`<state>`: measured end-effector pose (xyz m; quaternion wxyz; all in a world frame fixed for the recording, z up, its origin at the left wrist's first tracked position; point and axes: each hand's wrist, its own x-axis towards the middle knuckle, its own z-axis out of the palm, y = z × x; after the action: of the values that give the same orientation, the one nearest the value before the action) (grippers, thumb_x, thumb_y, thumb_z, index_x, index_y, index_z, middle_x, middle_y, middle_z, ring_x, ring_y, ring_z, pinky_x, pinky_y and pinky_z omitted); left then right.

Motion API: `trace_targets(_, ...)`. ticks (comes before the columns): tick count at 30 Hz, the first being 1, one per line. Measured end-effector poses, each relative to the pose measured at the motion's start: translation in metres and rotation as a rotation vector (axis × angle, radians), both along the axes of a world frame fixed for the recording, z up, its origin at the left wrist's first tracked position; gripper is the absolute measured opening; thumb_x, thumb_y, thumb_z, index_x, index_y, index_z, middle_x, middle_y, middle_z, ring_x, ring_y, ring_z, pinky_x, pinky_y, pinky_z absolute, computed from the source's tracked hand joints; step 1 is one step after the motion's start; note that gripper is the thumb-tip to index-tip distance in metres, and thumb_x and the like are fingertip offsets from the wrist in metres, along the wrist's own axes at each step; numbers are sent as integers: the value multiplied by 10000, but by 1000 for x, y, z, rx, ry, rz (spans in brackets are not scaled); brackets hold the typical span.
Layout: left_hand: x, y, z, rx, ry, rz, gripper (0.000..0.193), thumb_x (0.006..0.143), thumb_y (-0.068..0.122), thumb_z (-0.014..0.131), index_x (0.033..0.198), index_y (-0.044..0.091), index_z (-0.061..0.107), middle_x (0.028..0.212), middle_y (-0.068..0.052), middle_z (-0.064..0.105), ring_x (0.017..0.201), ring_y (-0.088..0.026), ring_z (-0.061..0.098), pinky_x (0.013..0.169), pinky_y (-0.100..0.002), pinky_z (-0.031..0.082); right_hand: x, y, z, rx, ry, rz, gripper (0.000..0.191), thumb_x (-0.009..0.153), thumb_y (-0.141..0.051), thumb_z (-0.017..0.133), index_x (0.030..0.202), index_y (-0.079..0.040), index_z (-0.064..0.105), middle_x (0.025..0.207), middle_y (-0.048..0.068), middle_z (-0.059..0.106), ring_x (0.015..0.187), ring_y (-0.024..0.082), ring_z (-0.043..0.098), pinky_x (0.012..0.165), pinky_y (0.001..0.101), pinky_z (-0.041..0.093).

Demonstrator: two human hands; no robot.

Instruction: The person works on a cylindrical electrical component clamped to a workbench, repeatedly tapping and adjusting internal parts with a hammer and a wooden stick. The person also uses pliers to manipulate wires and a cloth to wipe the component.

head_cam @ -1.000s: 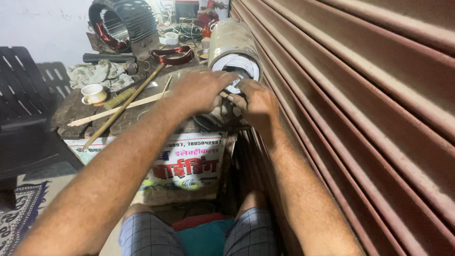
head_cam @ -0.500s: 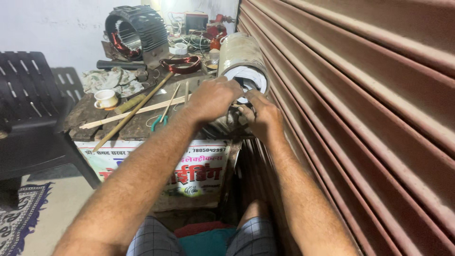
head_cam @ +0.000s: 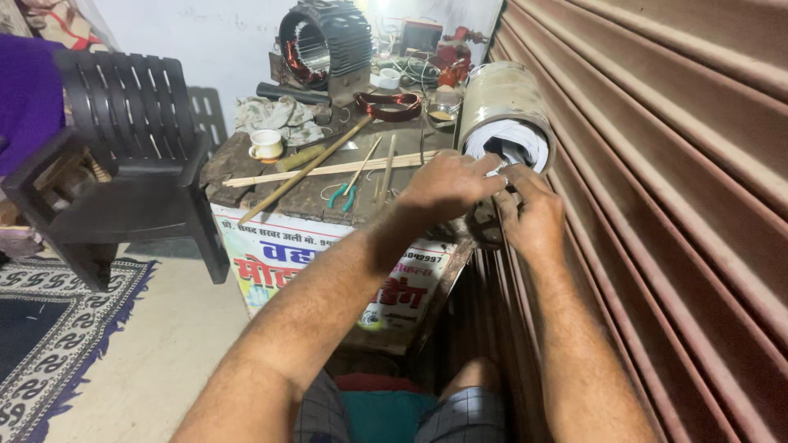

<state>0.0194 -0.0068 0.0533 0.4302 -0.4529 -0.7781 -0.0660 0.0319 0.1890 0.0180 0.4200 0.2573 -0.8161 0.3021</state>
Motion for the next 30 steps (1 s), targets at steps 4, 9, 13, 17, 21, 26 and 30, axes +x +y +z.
trace_targets(4, 8, -3, -18, 265, 230, -134, 129, 825, 129, 638, 943, 120, 691, 1176, -143, 684, 947, -299, 699, 747, -398, 586, 1, -1, 1, 6, 15, -6, 300, 895, -43, 777, 1184, 10, 715, 1235, 202, 709, 1168, 373, 680, 1002, 415, 536)
trace_targets(9, 4, 10, -54, 559, 203, -108, 92, 1008, 138, 652, 937, 79, 659, 976, -62, 687, 918, -253, 705, 769, -363, 597, 3, -1, 1, -32, -26, -15, 312, 885, -40, 782, 1185, 3, 709, 1236, 196, 709, 1148, 358, 690, 987, 407, 541)
trace_targets(13, -12, 20, -74, 987, -802, -345, 336, 1058, 305, 632, 862, 35, 659, 743, -53, 622, 674, -205, 576, 585, -323, 449, 4, 0, 2, -6, -7, -19, 331, 863, -18, 777, 1185, -6, 702, 1235, 181, 710, 1139, 352, 696, 978, 402, 547)
trace_targets(17, -34, 35, -68, 909, -1075, -367, 502, 1020, 443, 592, 776, 11, 672, 688, -78, 639, 643, -185, 592, 594, -319, 480, 4, 0, 3, -11, -32, -4, 316, 861, -4, 770, 1168, -22, 695, 1213, 146, 722, 1113, 335, 710, 941, 392, 562)
trace_targets(21, -45, 32, -58, 692, -891, -226, 435, 953, 425, 562, 851, 31, 716, 712, -96, 694, 672, -222, 692, 658, -355, 539, 4, 1, 3, 20, -4, -14, 316, 865, -3, 770, 1171, -29, 695, 1226, 145, 715, 1123, 343, 704, 939, 399, 561)
trace_targets(26, -40, 19, -50, 582, -697, -158, 425, 951, 414, 543, 933, 22, 706, 873, -201, 694, 835, -387, 689, 767, -476, 536, 5, 3, 3, 35, -51, -28, 366, 864, -33, 773, 1221, -47, 695, 1267, 145, 703, 1135, 327, 704, 959, 385, 559)
trace_targets(30, -34, 24, -37, 504, -647, 93, 405, 892, 401, 518, 910, 67, 746, 902, -215, 716, 874, -437, 679, 781, -543, 524, 6, 5, 3, 50, -68, -44, 372, 876, -49, 792, 1235, -56, 694, 1284, 146, 701, 1153, 325, 695, 978, 388, 551)
